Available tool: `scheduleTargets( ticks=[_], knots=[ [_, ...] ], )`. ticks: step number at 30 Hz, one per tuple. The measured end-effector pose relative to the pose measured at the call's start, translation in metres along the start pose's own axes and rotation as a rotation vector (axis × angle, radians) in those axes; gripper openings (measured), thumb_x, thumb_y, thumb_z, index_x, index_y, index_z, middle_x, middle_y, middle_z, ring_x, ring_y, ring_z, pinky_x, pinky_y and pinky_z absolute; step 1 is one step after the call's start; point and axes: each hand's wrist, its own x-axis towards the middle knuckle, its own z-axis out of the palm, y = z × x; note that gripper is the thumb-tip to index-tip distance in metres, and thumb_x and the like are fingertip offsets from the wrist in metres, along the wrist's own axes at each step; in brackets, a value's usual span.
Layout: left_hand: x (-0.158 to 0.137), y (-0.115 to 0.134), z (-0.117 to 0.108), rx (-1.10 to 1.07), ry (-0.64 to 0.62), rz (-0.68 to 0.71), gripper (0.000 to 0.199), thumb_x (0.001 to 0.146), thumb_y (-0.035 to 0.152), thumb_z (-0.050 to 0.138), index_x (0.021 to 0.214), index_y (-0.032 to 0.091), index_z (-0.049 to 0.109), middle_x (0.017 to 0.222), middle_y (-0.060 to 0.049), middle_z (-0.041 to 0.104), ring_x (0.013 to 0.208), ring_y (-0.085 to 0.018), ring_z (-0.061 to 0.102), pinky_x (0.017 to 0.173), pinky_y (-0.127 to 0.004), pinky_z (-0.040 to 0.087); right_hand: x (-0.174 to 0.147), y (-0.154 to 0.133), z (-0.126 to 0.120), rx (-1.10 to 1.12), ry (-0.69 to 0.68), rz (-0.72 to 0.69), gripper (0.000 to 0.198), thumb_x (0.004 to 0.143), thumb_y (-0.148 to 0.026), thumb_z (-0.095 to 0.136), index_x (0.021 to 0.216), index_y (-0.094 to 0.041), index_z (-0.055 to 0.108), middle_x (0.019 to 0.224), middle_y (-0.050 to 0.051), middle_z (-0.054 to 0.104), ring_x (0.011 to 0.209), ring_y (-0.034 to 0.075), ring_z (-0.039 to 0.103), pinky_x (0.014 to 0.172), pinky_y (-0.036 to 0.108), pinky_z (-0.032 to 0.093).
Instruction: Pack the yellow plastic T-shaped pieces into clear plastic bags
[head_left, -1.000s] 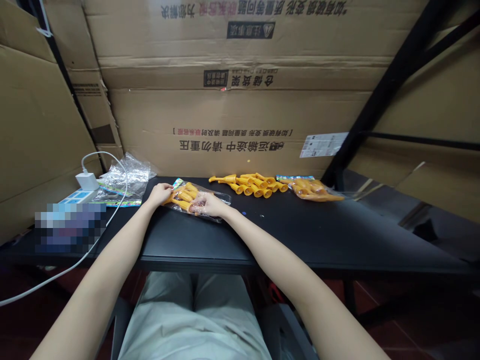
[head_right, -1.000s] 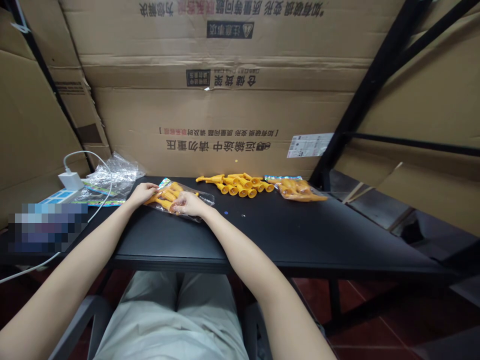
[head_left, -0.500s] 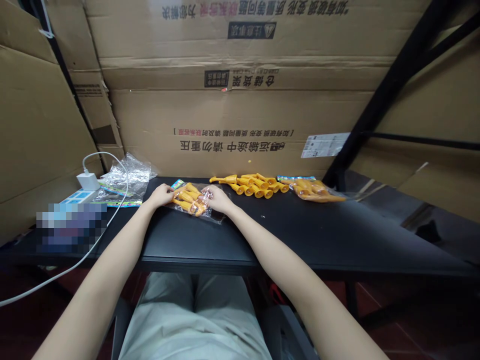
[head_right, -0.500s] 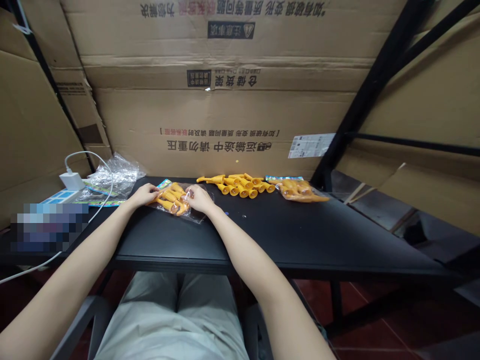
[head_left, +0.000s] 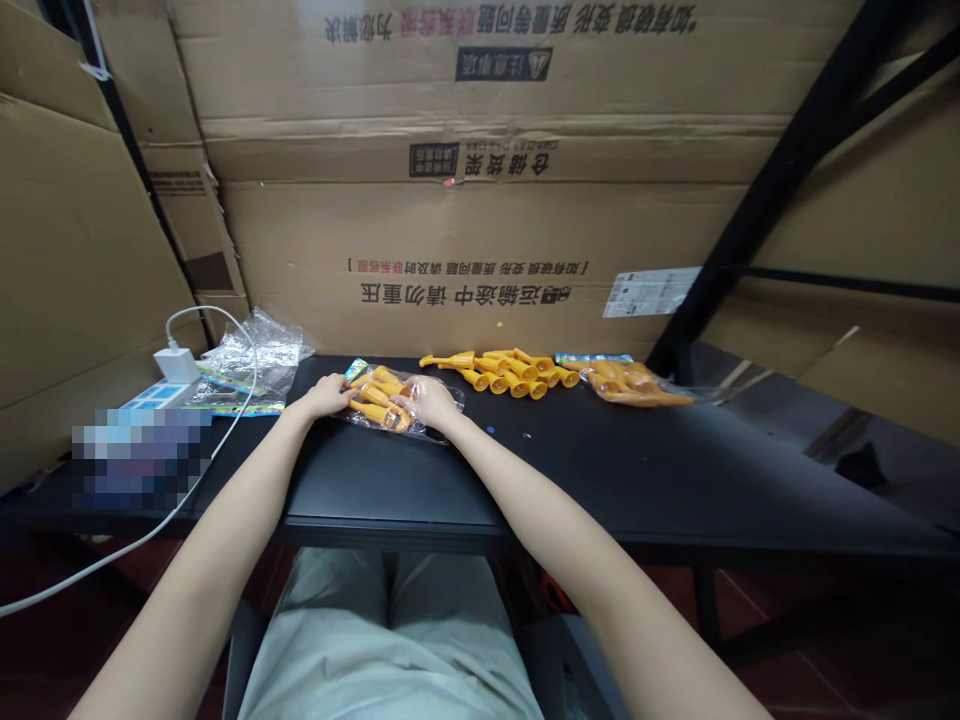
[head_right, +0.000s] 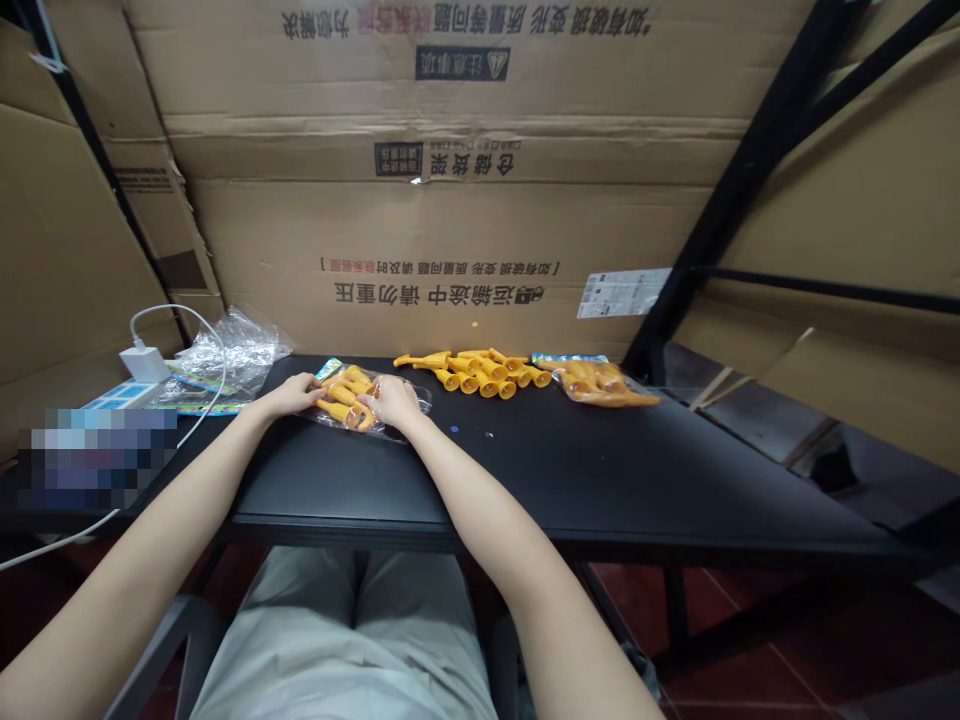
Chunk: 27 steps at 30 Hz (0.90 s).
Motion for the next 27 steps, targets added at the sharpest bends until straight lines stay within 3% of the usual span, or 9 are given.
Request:
scheduleTargets(
  ticks=[10, 15, 22, 27],
  knots=[
    [0.001, 0.002, 0.002, 0.036, -0.002, 0.021, 0.028, 0.083, 0.034, 0.045, 0.095, 0.016, 0.063, 0.106, -0.011, 0.064, 0.098, -0.024, 0.061, 0.082, -0.031, 0.046, -0.005, -0.004, -0.008, -0.033, -0.062, 0.093, 0.027, 0.084, -0.044, 0.055, 0.091, -0.021, 0.066, 0.094, 0.01, 0.069, 0.089, 0.023, 0.064, 0.067, 0.026, 0.041],
    [0.001, 0.003, 0.004, 0.044, 0.011, 0.02, 0.029, 0.083, 0.033, 0.044, 0.097, 0.017, 0.062, 0.107, -0.011, 0.064, 0.101, -0.024, 0.06, 0.085, -0.032, 0.045, -0.008, 0.004, -0.019, -0.096, -0.097, 0.155, 0.039, 0.079, -0.051, 0.057, 0.097, -0.017, 0.064, 0.1, 0.016, 0.068, 0.094, 0.028, 0.063, 0.068, 0.029, 0.042],
    [0.002, 0.001, 0.005, 0.029, 0.006, 0.022, 0.03, 0.083, 0.034, 0.044, 0.097, 0.016, 0.063, 0.105, -0.011, 0.065, 0.098, -0.023, 0.061, 0.083, -0.03, 0.045, -0.007, 0.011, -0.015, 0.02, -0.118, 0.143, 0.024, 0.083, -0.033, 0.053, 0.097, -0.018, 0.065, 0.099, 0.011, 0.069, 0.09, 0.025, 0.064, 0.066, 0.026, 0.04],
    [0.004, -0.003, 0.007, 0.047, 0.018, 0.027, 0.031, 0.085, 0.033, 0.04, 0.098, 0.016, 0.062, 0.106, -0.012, 0.064, 0.099, -0.023, 0.06, 0.083, -0.031, 0.045, -0.008, 0.011, -0.014, 0.124, -0.094, 0.115, 0.018, 0.078, -0.027, 0.057, 0.09, -0.017, 0.067, 0.087, 0.007, 0.07, 0.08, 0.02, 0.063, 0.062, 0.023, 0.039]
  ],
)
